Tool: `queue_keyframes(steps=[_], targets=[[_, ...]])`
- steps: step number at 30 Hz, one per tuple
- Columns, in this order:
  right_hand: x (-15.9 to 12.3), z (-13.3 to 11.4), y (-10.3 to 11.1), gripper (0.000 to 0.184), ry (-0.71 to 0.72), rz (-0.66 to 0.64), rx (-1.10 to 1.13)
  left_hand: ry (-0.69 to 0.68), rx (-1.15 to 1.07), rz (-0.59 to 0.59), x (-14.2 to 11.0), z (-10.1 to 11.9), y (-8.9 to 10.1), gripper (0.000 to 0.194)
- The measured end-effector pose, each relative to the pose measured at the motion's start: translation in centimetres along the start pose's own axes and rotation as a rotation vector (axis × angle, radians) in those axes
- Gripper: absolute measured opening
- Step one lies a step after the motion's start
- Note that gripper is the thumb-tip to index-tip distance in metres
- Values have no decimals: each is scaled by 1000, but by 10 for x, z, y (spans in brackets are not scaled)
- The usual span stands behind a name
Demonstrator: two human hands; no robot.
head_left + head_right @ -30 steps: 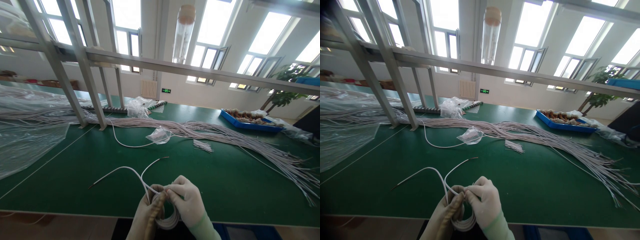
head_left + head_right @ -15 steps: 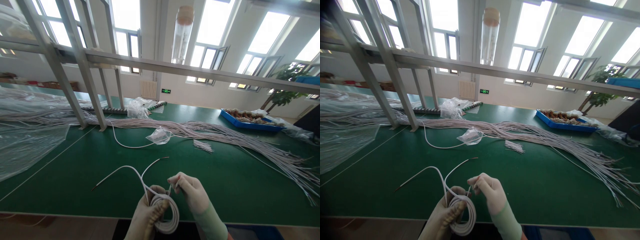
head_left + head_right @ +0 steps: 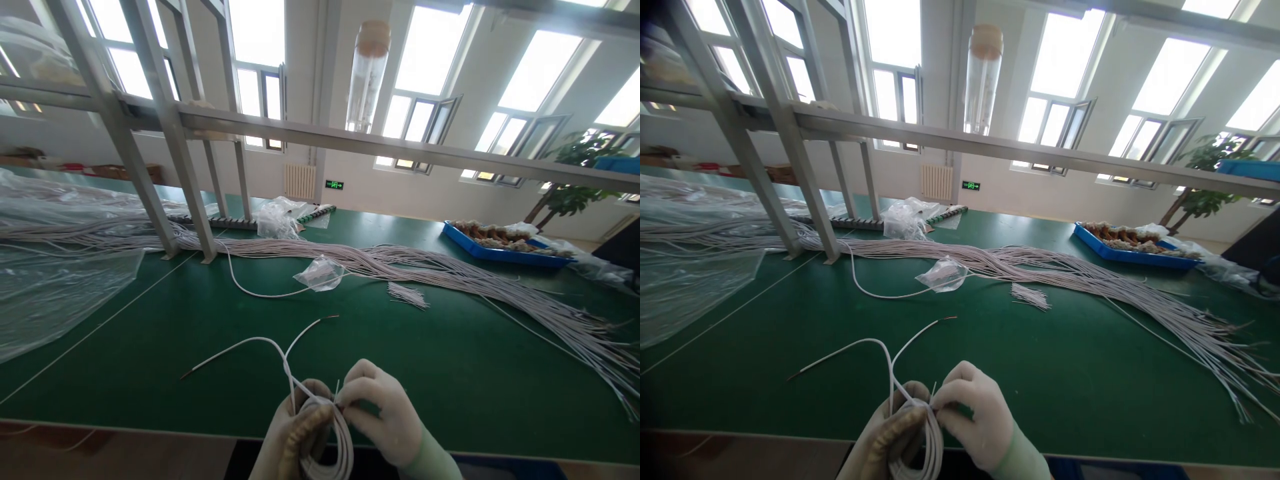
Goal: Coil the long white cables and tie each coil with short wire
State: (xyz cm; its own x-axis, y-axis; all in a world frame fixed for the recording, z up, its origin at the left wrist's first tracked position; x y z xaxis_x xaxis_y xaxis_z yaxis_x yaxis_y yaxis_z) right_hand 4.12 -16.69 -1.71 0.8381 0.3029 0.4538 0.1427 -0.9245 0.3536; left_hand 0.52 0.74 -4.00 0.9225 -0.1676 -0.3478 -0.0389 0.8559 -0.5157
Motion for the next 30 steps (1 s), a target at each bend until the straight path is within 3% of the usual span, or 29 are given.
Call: queue_keyframes(steps=[8, 12, 17, 21, 22, 25, 27, 30], targets=[[2, -8, 6, 19, 291, -33, -235, 60, -99, -56, -6, 4, -2, 42], [6, -6, 8, 14, 353, -111, -421, 75, -106, -100, -4, 2, 0, 36], [10, -9, 9, 4, 579, -54, -748, 156, -141, -97, -6, 12, -3, 43], [15, -20, 10, 7, 708, -300, -857, 177, -158, -125, -8, 21, -13, 52], [17, -25, 12, 3, 693, -387, -865, 178, -143, -135, -7, 21, -15, 54], [24, -39, 20, 15, 533, -594, -853, 141, 45, -154, -2, 22, -18, 56], [25, -45, 24, 10, 388, -599, -787, 106, 258, -141, 1, 24, -19, 49], [21, -36, 21, 14, 131, -484, -626, 42, 577, -69, 3, 28, -22, 40]])
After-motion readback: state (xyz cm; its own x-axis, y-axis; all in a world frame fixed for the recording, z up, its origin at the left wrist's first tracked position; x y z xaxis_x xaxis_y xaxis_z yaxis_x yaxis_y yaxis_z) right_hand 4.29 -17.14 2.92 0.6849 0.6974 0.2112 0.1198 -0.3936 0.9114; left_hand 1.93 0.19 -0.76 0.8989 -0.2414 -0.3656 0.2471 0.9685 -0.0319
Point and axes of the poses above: each hand's wrist, its own x-axis towards the middle knuckle, its own y-axis out of the back of the hand, z = x × y, the point moved 2 cm from there along x, towards the middle knuckle, and after that the axes turned 8 degrees about z, right-handed, at the moved point
